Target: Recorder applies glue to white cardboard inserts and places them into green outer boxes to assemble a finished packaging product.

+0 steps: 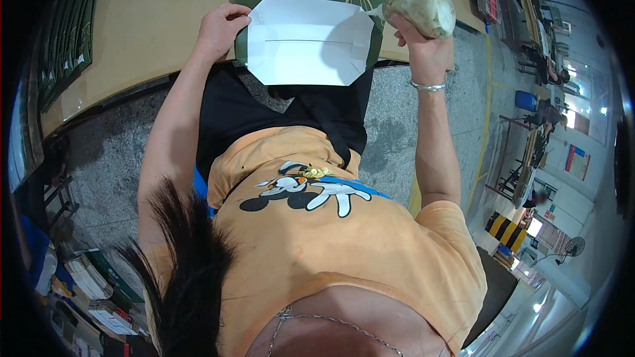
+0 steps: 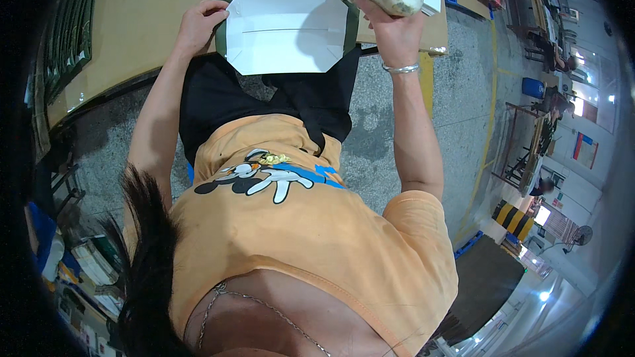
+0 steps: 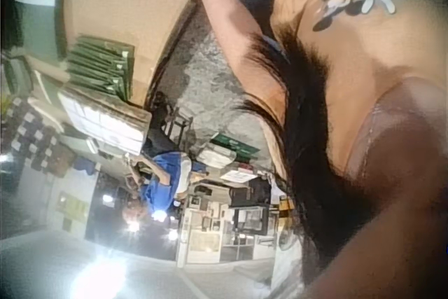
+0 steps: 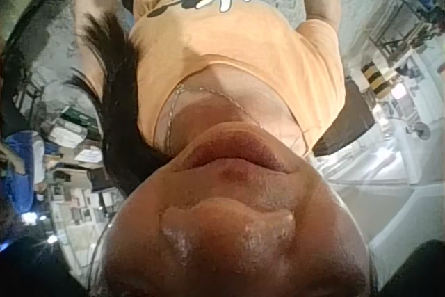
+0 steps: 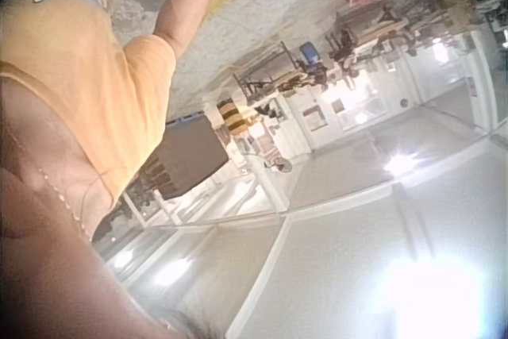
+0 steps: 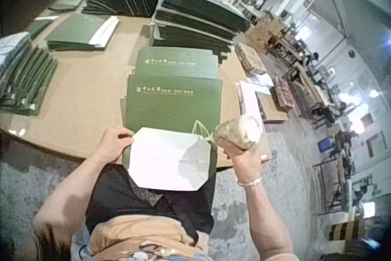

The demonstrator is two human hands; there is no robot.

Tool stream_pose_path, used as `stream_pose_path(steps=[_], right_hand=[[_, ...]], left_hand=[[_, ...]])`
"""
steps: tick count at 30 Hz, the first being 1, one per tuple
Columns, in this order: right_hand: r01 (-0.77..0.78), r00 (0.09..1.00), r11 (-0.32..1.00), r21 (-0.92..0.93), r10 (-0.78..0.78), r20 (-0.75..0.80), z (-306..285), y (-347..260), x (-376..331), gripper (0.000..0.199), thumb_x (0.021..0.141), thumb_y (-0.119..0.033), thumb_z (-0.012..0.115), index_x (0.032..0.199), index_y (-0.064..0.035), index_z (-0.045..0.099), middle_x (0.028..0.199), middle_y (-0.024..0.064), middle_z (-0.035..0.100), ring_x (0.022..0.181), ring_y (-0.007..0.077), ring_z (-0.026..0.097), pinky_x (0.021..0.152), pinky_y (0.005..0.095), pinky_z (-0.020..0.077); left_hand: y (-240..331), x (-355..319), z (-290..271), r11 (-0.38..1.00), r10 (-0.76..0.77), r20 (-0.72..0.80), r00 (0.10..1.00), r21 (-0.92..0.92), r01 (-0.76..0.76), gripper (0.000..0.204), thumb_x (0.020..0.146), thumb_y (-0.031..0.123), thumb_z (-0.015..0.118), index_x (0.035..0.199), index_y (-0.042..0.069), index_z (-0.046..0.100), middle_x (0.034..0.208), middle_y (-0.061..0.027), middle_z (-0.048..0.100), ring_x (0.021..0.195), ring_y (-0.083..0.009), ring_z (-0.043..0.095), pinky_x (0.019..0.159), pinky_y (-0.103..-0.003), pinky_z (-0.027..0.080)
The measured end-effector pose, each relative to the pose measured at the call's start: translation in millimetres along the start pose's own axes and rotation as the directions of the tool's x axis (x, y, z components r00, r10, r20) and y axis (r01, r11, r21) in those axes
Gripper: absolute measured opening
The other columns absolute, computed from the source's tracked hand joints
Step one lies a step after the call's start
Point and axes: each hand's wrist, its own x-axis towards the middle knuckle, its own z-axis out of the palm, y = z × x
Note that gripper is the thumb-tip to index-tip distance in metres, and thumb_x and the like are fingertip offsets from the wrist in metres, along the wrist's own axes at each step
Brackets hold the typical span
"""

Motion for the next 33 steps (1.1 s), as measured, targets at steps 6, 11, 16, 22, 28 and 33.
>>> stream_pose_path(steps=[6,11,16,22,28,33], right_hand=[[0.006,0.999,0.99,0.139,0.001,-0.055,-6,-19,-12,0.023,0.074,-0.011,0.079,0.089,0.0009,0.066,0.071,0.0037,0.065,0.057,0.0086,0.059,0.051,0.0214,0.0464],[-0.023,1.0,0.999,0.024,0.023,-0.003,-6,-9,-13,0.019,0.075,-0.011,0.078,0.088,0.0003,0.068,0.07,0.0033,0.065,0.058,0.0084,0.059,0.05,0.0216,0.0467],[0.008,1.0,1.0,0.008,-0.008,-0.007,0,-1,-8,0.022,0.075,-0.013,0.078,0.089,0.0006,0.068,0.07,0.0038,0.066,0.06,0.0083,0.061,0.05,0.0209,0.0471],[-0.054,0.998,0.997,-0.047,0.056,0.035,-4,0,-15,0.021,0.078,-0.002,0.072,0.095,0.0033,0.061,0.078,0.0084,0.065,0.06,0.0125,0.061,0.049,0.024,0.0466],[-0.138,0.93,0.937,0.32,0.233,-0.283,-36,9,10,0.024,0.085,-0.021,0.067,0.087,0.0016,0.058,0.068,0.008,0.059,0.045,0.0113,0.05,0.039,0.0235,0.0359],[-0.569,0.769,0.822,0.021,0.541,-0.341,-81,75,32,0.045,0.078,-0.046,0.069,0.077,-0.0034,0.056,0.056,0.0024,0.051,0.036,0.0095,0.042,0.034,0.0237,0.0267]], left_hand=[[-7,2,-1,1.0,0.007,0.005,1.0,-0.001,-0.007,0.019,0.08,0.008,0.067,0.098,0.001,0.07,0.091,-0.0069,0.066,0.084,-0.0156,0.062,0.079,-0.027,0.049],[-8,3,-1,1.0,0.012,0.014,1.0,0.011,-0.013,0.019,0.08,0.008,0.067,0.098,0.002,0.07,0.091,-0.0067,0.065,0.084,-0.0156,0.062,0.079,-0.027,0.049],[-3,1,-1,1.0,-0.016,0.002,1.0,-0.018,0.016,0.019,0.08,0.008,0.067,0.098,0.002,0.07,0.09,-0.0065,0.065,0.083,-0.0152,0.062,0.078,-0.027,0.049],[-5,2,-1,1.0,0.025,-0.011,1.0,0.007,-0.025,0.019,0.08,0.009,0.067,0.097,0.002,0.07,0.089,-0.006,0.065,0.082,-0.0149,0.062,0.078,-0.027,0.049],[-3,-7,-10,0.984,0.109,0.093,0.99,0.133,-0.121,0.025,0.084,0.013,0.062,0.106,0.001,0.066,0.105,-0.0073,0.062,0.092,-0.0163,0.06,0.08,-0.028,0.049],[18,-32,-17,0.995,0.089,0.273,0.958,0.022,-0.099,0.031,0.088,0.019,0.06,0.114,0.002,0.064,0.128,-0.01,0.052,0.109,-0.0224,0.055,0.093,-0.032,0.044]])
